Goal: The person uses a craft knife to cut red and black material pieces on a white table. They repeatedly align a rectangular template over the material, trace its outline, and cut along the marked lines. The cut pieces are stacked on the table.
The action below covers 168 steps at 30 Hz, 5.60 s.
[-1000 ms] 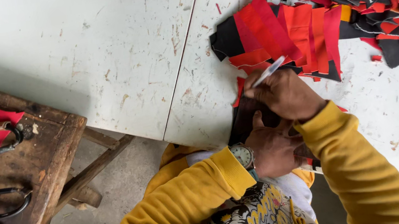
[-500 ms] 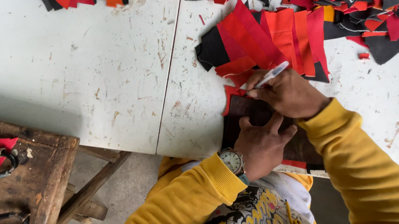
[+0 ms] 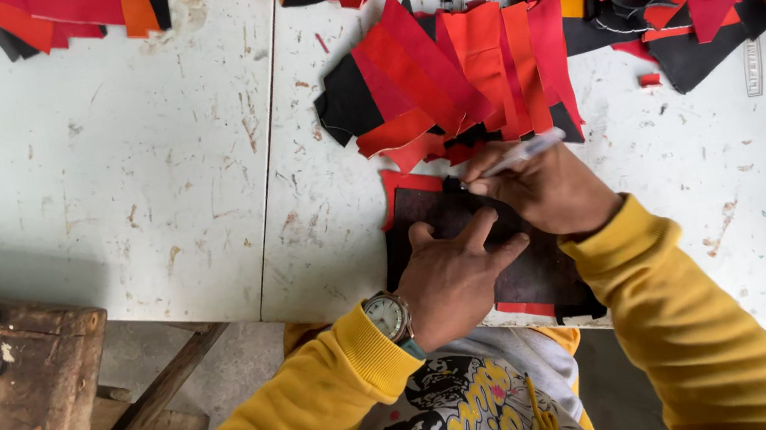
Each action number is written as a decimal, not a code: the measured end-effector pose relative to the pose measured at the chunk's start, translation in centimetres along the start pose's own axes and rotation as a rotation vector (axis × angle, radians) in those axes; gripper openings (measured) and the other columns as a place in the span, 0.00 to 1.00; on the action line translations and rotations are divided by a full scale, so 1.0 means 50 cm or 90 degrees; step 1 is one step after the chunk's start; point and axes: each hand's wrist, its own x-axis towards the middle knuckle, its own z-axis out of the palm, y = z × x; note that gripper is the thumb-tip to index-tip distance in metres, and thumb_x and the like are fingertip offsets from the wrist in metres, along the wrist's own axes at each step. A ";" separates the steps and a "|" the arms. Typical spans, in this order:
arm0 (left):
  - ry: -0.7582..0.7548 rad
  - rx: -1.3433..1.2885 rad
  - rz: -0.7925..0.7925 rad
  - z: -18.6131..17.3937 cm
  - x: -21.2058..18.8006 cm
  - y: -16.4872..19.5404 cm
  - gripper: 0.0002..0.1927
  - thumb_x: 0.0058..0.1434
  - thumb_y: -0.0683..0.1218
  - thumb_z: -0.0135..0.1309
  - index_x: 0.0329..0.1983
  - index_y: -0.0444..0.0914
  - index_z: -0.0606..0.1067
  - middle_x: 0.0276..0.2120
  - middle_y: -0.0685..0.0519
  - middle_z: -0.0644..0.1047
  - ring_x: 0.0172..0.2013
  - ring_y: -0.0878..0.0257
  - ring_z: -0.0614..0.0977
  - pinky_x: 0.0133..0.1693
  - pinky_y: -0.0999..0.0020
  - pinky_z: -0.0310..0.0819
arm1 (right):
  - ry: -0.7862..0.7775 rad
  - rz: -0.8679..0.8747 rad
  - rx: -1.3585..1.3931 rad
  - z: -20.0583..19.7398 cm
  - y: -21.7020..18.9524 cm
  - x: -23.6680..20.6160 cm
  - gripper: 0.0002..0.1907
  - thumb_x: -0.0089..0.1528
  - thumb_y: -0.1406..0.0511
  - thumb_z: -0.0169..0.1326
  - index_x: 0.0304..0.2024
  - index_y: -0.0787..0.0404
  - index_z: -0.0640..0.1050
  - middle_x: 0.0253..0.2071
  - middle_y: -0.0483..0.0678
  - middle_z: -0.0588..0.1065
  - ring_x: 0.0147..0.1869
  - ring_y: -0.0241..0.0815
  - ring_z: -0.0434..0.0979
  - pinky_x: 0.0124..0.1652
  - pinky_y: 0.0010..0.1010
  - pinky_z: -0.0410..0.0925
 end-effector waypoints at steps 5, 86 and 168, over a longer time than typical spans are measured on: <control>0.001 0.021 -0.001 -0.012 0.008 0.003 0.29 0.52 0.41 0.53 0.60 0.48 0.76 0.55 0.47 0.70 0.27 0.54 0.80 0.40 0.45 0.59 | -0.003 -0.017 -0.034 -0.001 0.011 -0.005 0.04 0.63 0.73 0.58 0.41 0.64 0.79 0.36 0.45 0.79 0.41 0.33 0.77 0.42 0.26 0.71; -0.193 0.058 -0.023 0.040 0.123 0.141 0.33 0.52 0.54 0.67 0.58 0.37 0.71 0.56 0.46 0.67 0.37 0.51 0.84 0.44 0.41 0.68 | 0.197 0.033 -0.297 0.010 -0.040 -0.390 0.07 0.61 0.75 0.57 0.43 0.66 0.77 0.40 0.53 0.80 0.40 0.49 0.83 0.38 0.34 0.75; -0.521 -0.008 0.371 0.094 0.274 -0.129 0.48 0.40 0.37 0.66 0.68 0.52 0.68 0.61 0.55 0.57 0.56 0.53 0.73 0.52 0.60 0.73 | 0.233 -0.031 -0.169 0.312 -0.122 -0.132 0.07 0.64 0.72 0.59 0.45 0.65 0.77 0.36 0.52 0.79 0.35 0.39 0.80 0.34 0.28 0.72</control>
